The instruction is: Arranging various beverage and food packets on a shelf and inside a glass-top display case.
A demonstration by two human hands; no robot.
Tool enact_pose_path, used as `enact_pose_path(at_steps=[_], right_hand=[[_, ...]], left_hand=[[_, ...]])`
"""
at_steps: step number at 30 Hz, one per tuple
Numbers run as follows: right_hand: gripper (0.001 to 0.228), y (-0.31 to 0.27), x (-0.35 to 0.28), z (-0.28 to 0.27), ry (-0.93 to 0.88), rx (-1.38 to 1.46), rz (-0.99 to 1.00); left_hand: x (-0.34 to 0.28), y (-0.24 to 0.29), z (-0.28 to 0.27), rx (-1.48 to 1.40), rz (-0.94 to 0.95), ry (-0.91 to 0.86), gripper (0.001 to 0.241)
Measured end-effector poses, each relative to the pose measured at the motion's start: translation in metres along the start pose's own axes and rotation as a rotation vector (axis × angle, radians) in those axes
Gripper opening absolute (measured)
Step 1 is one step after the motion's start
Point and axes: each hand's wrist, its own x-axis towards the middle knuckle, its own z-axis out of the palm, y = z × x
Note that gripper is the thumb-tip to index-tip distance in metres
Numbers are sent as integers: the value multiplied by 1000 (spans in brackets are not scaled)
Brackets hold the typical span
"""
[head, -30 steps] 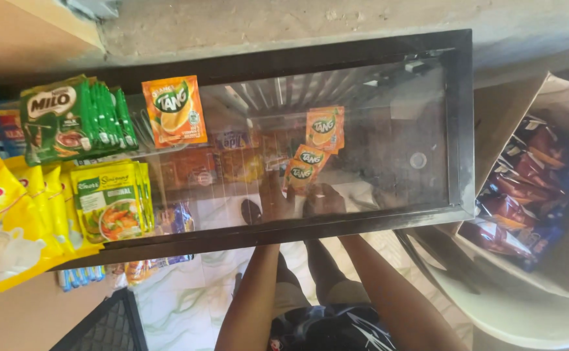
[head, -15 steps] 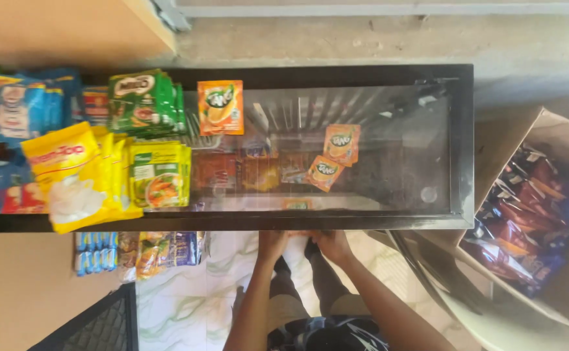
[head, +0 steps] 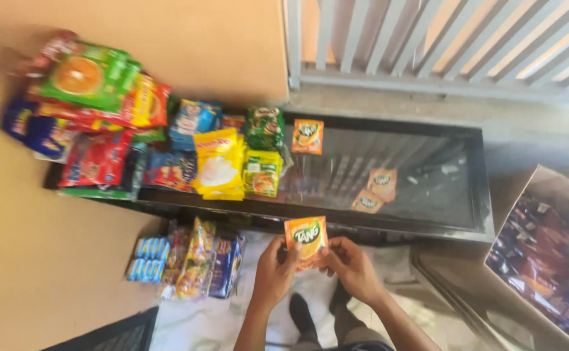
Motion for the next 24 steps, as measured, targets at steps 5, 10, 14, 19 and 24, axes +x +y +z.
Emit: enact_pose_path(at_steps=[5,10,14,19,24], right_hand=[[28,-116,-11,30,82,115,-297],[31,-221,-44,52,23,160,-641],[29,-278,-64,62,-3,166,-830],[28,-322,-94,75,-49,186,-1005],[30,-339,-119,78,-102,194,-1124]], left_hand=[[-11,92,-23,-25,417,19,28],[-43,191,-37,-210,805,-68,28],[-85,263,-48,-156,909,0,28],[-117,309,-57,-97,1095,30,29],[-130,326,-57,-106,1220,40,27]])
